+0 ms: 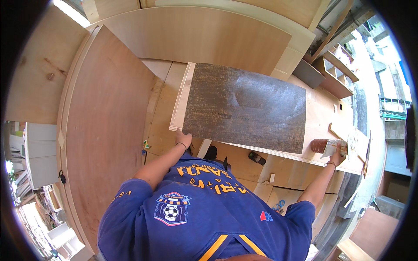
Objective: The person applies glue to a rectangular sheet of material using a scraper and wipes the surface with a rag on a workbench in a carpentry workshop.
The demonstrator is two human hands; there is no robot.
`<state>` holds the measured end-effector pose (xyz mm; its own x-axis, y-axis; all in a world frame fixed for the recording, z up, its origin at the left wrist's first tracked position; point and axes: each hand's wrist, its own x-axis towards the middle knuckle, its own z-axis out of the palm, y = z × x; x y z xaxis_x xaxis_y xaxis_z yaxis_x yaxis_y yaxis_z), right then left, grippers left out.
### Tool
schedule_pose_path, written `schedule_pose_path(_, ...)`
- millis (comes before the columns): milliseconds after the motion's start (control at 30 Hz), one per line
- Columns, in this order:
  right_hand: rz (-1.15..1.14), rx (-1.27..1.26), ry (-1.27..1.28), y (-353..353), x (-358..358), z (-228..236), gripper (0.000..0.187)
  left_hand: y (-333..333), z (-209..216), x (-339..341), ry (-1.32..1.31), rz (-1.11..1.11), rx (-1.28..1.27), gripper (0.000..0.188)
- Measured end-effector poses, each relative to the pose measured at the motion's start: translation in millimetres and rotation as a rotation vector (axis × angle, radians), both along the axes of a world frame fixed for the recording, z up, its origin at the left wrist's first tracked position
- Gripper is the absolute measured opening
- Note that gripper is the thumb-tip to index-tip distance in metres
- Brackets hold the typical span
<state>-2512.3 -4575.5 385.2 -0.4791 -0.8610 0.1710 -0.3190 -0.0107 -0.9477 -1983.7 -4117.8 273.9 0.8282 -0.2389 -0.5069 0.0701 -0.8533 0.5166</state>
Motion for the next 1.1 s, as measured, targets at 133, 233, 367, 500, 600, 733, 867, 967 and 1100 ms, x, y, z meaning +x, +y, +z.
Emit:
schedule_pose_path(133,-0.042,0.002,0.073,-6.1,-15.4,-7.1,0.064,-1.2,-9.0,-4.6,-0.026,-0.087,0.007,0.073)
schedule_pose_path(233,-0.039,0.01,0.115,6.4,8.1,6.7,0.063,13.8,-19.7,1.8,0.079,-0.191,-0.037,0.073)
schedule_pose_path(367,-0.042,0.01,0.184,4.3,5.2,7.4,0.058,21.0,1.1,-1.6,0.07,-0.315,-0.085,0.071)
schedule_pose_path(500,0.048,0.04,0.095,-4.2,7.7,8.2,0.068,32.2,3.0,-3.6,0.105,-0.306,-0.082,0.07)
schedule_pose_path(600,-0.356,0.182,0.254,29.8,31.0,32.7,0.098,30.2,7.2,8.2,0.09,-0.319,-0.109,0.07)
schedule_pose_path(733,-0.426,0.123,0.276,69.4,84.5,31.5,0.111,76.4,2.0,17.0,0.113,-0.168,-0.163,0.067)
schedule_pose_path(867,0.242,-0.509,0.582,130.4,146.4,-37.2,0.075,133.2,7.1,34.4,0.257,0.098,-0.244,0.067)
schedule_pose_path(967,0.66,-0.373,0.678,272.9,291.0,-36.0,0.053,169.4,9.4,46.7,0.202,0.254,-0.332,0.066)
schedule_pose_path(1100,1.41,-0.113,0.274,364.1,414.4,-15.8,0.053,228.0,2.3,42.6,0.117,0.507,-0.351,0.063)
